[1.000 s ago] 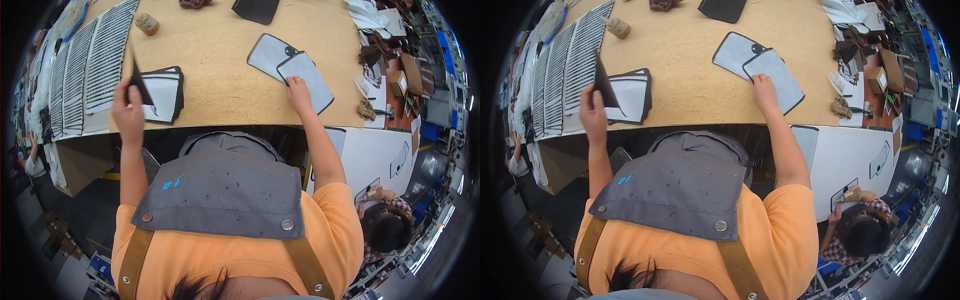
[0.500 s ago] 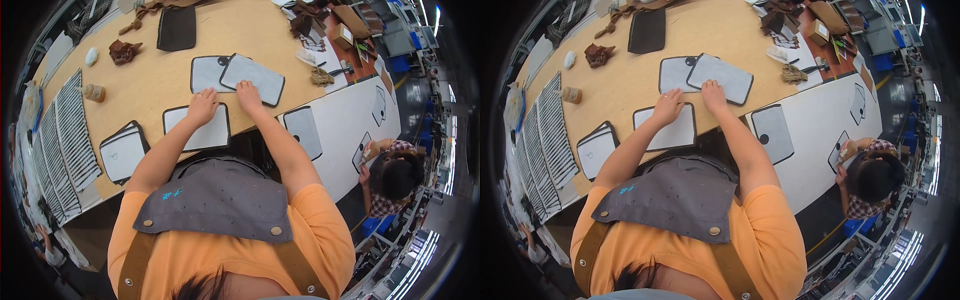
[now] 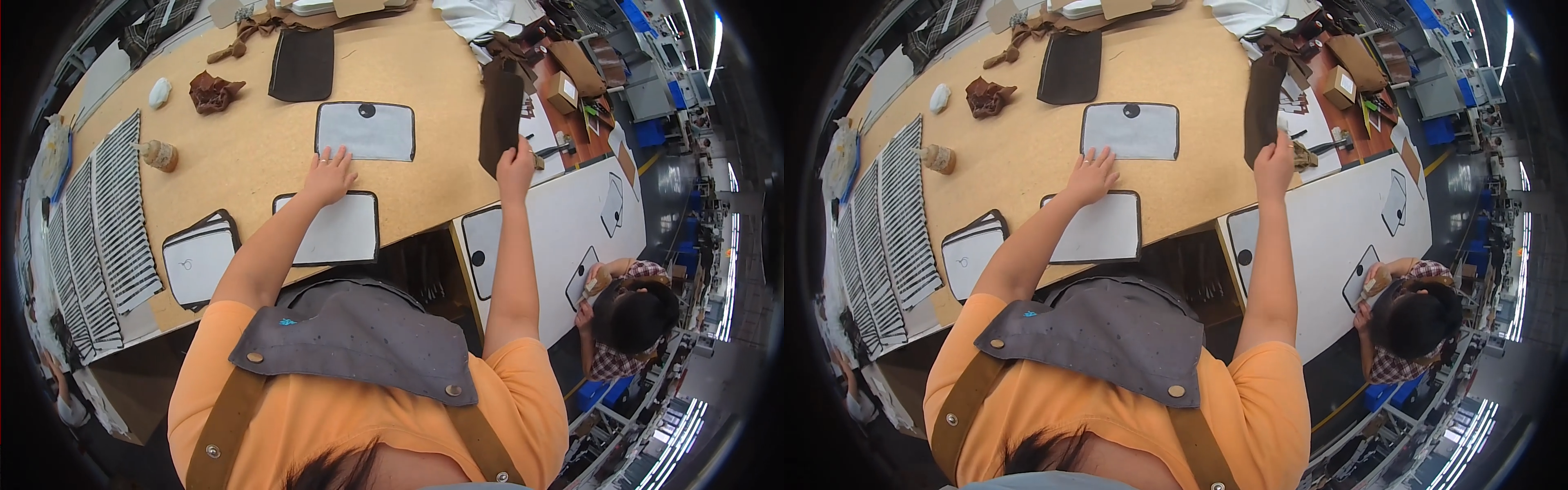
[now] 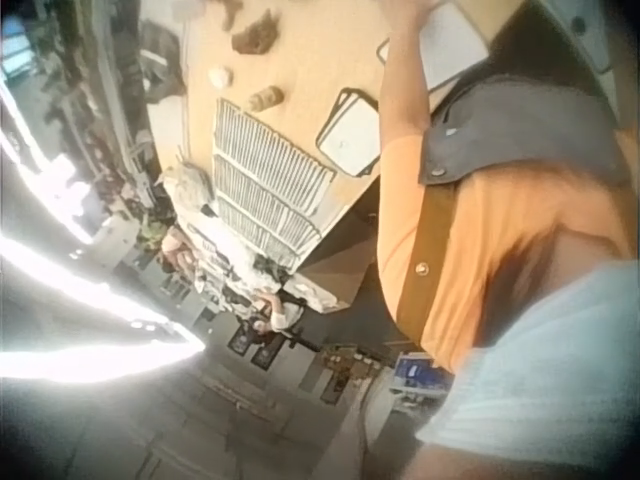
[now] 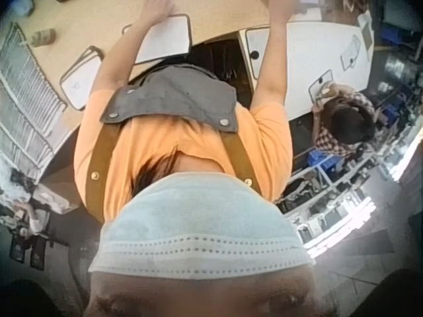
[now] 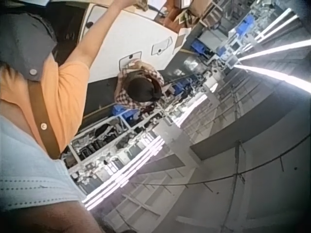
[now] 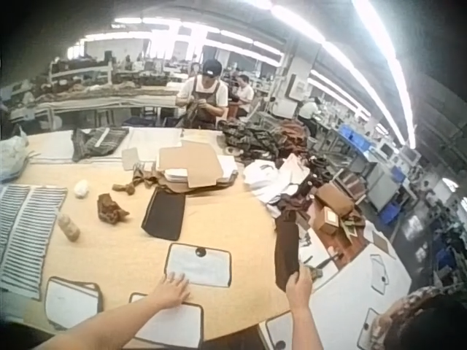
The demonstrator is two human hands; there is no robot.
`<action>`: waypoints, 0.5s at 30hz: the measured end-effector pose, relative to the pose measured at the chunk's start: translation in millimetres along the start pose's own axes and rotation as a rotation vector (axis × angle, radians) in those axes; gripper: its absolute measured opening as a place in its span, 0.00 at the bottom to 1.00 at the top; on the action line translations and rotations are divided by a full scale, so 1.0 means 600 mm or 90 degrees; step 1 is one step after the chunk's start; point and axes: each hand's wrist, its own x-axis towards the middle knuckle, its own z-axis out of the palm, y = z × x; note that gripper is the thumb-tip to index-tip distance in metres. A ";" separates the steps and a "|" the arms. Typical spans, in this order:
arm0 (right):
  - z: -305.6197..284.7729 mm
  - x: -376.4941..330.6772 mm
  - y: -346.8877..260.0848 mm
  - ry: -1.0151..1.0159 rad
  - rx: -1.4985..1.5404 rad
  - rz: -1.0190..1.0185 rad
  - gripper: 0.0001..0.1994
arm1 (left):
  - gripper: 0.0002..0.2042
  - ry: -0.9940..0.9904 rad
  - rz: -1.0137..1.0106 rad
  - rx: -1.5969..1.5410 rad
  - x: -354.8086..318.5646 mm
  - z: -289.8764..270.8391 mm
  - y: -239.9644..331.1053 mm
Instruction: The person is assembling leather components by inserting linings into leather sleeves.
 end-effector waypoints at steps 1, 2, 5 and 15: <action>-0.010 0.001 -0.015 -0.006 0.004 -0.005 0.14 | 0.27 -0.001 0.002 -0.079 0.005 -0.001 -0.007; -0.018 -0.001 -0.027 -0.041 0.010 -0.031 0.15 | 0.28 -0.001 0.002 -0.158 0.004 0.000 -0.012; -0.034 -0.026 -0.093 -0.172 0.001 -0.067 0.16 | 0.31 0.167 0.044 -0.244 -0.024 -0.003 -0.013; -0.012 -0.089 -0.259 -0.708 0.322 -0.134 0.17 | 0.23 0.130 -0.030 -0.782 -0.213 -0.079 -0.034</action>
